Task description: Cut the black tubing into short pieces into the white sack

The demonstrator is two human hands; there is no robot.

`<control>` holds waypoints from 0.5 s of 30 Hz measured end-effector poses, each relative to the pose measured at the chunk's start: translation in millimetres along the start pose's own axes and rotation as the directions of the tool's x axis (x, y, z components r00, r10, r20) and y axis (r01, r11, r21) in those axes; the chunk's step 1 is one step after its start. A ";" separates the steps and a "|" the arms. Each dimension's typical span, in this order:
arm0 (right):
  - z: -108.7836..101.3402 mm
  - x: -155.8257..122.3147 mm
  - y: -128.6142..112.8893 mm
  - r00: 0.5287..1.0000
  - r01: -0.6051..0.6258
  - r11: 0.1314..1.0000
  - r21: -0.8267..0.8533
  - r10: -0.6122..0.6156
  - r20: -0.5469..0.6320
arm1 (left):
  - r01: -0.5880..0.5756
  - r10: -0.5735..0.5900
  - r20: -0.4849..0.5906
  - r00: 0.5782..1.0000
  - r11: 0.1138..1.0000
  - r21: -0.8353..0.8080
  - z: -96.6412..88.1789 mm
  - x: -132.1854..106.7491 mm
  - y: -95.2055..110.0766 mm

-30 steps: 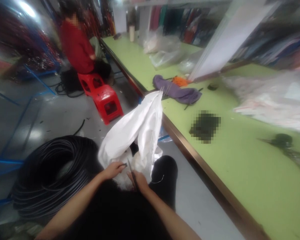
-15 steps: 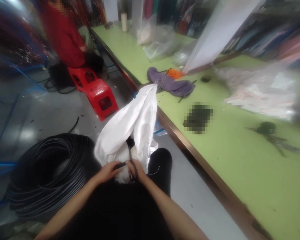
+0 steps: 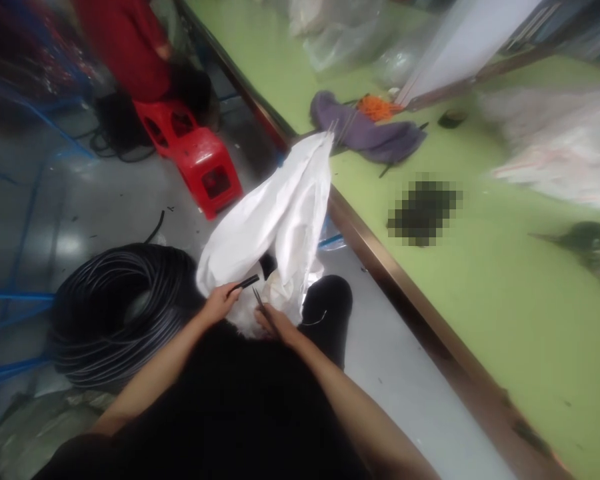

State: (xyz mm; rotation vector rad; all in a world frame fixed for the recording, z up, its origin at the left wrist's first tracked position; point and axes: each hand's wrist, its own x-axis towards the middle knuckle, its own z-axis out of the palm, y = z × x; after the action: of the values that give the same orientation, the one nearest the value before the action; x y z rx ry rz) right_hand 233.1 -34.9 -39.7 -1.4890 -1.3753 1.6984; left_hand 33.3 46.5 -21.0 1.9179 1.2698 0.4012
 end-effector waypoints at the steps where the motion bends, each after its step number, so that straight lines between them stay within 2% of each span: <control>1: 0.1 1.2 -0.1 1.000 0.014 0.999 -0.041 -0.014 0.004 | -0.012 0.011 0.009 1.000 1.000 0.007 1.1 0.7 1.8; 6: 1.5 13.3 -1.7 0.999 0.013 0.988 -0.157 -0.021 -0.050 | -0.003 0.002 0.114 0.994 1.000 0.010 7.1 0.9 11.0; 12: 9.0 14.3 -0.3 0.995 -0.026 0.997 -0.077 0.019 -0.099 | 0.062 -0.072 0.178 0.981 0.996 0.059 9.8 2.7 13.5; 15: 12.0 13.4 4.1 0.992 -0.026 0.995 -0.094 0.014 -0.126 | 0.095 -0.107 0.181 0.978 0.993 0.077 14.3 6.7 11.6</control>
State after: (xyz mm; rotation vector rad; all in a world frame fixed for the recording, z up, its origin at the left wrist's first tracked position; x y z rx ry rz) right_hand 219.2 -29.2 -50.4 -1.6382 -1.3959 1.5415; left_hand 52.7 43.9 -22.5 1.8895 1.2648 0.1251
